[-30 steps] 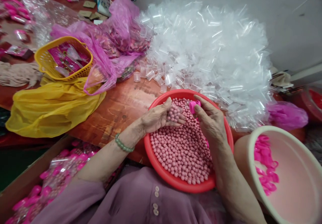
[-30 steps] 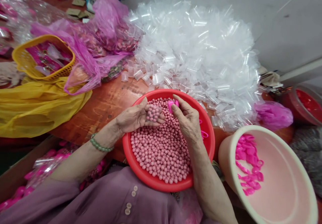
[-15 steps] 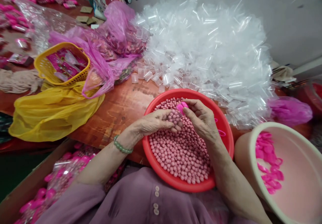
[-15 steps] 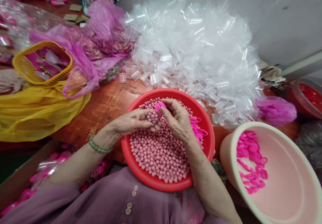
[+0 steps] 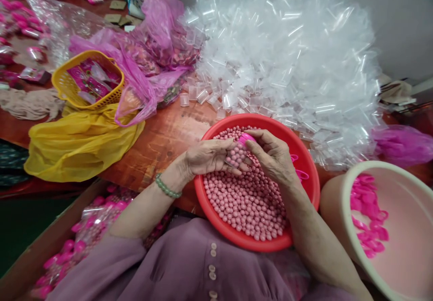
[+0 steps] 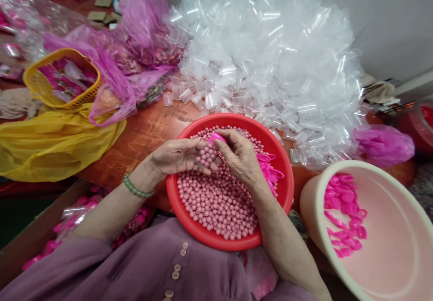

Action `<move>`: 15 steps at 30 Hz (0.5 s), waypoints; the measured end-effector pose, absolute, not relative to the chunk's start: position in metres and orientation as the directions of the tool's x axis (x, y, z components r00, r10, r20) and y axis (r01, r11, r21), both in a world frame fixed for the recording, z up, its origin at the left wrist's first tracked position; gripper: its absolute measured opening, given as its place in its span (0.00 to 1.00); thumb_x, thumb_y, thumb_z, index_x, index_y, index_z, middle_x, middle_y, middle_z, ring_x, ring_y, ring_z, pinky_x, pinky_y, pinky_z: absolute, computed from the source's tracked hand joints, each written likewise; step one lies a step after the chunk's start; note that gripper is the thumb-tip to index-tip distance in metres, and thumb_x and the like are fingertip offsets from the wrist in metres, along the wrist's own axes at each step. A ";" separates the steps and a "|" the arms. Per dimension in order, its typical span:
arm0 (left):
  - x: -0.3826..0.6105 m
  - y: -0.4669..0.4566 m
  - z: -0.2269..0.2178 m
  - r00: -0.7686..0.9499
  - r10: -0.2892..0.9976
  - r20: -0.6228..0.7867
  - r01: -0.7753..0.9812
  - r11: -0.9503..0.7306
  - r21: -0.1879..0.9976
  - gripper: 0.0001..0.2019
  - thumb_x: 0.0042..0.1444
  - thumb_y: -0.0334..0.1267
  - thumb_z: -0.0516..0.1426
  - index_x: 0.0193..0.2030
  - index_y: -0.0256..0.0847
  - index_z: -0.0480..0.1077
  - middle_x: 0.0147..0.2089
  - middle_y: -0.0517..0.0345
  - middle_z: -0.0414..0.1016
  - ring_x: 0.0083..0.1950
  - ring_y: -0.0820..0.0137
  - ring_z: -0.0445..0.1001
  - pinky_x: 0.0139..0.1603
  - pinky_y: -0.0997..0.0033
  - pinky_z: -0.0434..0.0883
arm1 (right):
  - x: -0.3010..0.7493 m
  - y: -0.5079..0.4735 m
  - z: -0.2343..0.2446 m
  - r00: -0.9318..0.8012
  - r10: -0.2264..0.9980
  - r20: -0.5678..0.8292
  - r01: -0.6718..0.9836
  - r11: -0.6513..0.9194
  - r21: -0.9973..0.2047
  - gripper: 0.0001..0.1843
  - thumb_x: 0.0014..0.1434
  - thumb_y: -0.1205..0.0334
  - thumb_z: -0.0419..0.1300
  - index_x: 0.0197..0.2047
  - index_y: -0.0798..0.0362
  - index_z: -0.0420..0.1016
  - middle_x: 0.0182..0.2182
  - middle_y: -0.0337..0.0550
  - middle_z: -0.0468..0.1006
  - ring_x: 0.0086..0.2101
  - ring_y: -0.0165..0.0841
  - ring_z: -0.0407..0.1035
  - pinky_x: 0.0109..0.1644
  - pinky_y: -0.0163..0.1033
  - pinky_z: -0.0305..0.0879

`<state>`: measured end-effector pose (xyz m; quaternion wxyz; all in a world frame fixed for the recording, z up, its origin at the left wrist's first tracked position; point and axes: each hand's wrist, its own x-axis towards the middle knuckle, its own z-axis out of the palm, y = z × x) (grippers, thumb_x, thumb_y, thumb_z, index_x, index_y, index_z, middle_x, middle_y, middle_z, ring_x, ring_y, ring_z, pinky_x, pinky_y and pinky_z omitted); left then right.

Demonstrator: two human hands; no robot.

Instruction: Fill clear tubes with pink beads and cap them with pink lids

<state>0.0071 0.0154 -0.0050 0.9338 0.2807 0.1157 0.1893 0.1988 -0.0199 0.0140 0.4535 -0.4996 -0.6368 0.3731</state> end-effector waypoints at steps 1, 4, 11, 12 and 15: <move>0.007 0.015 -0.005 0.901 0.420 -0.111 -0.285 0.763 0.580 0.15 0.62 0.42 0.56 0.46 0.30 0.74 0.44 0.40 0.80 0.46 0.61 0.80 0.49 0.61 0.75 | 0.199 -0.021 0.014 -0.090 0.973 0.211 0.297 0.229 -0.927 0.12 0.61 0.53 0.62 0.45 0.51 0.76 0.38 0.41 0.79 0.39 0.32 0.74 0.45 0.39 0.71; 0.008 0.013 -0.006 0.896 0.427 -0.124 -0.261 0.731 0.631 0.12 0.58 0.37 0.61 0.46 0.30 0.74 0.44 0.42 0.80 0.44 0.66 0.79 0.48 0.66 0.75 | 0.198 -0.023 0.015 -0.083 0.969 0.235 0.313 0.249 -0.916 0.11 0.61 0.57 0.63 0.45 0.50 0.76 0.40 0.41 0.79 0.40 0.31 0.73 0.47 0.39 0.70; 0.010 0.009 -0.007 0.865 0.480 -0.147 -0.276 0.699 0.659 0.12 0.56 0.37 0.64 0.44 0.32 0.74 0.40 0.47 0.79 0.40 0.71 0.78 0.45 0.70 0.75 | 0.190 -0.023 0.014 -0.042 0.966 0.257 0.319 0.256 -0.912 0.09 0.61 0.58 0.62 0.44 0.51 0.76 0.38 0.41 0.80 0.38 0.30 0.74 0.45 0.38 0.71; 0.011 0.009 -0.007 0.856 0.495 -0.150 -0.284 0.692 0.664 0.13 0.56 0.38 0.64 0.44 0.32 0.75 0.39 0.48 0.78 0.40 0.71 0.77 0.44 0.70 0.75 | 0.188 -0.023 0.013 -0.033 0.966 0.258 0.336 0.254 -0.907 0.09 0.62 0.58 0.61 0.44 0.51 0.76 0.37 0.40 0.80 0.37 0.30 0.74 0.44 0.38 0.70; 0.012 0.005 -0.007 0.824 0.546 -0.155 -0.312 0.664 0.680 0.14 0.55 0.39 0.64 0.46 0.34 0.75 0.39 0.50 0.77 0.39 0.71 0.76 0.42 0.70 0.75 | 0.185 -0.022 0.011 -0.027 0.958 0.287 0.415 0.271 -0.869 0.08 0.62 0.59 0.61 0.44 0.52 0.76 0.36 0.41 0.80 0.36 0.31 0.74 0.42 0.38 0.70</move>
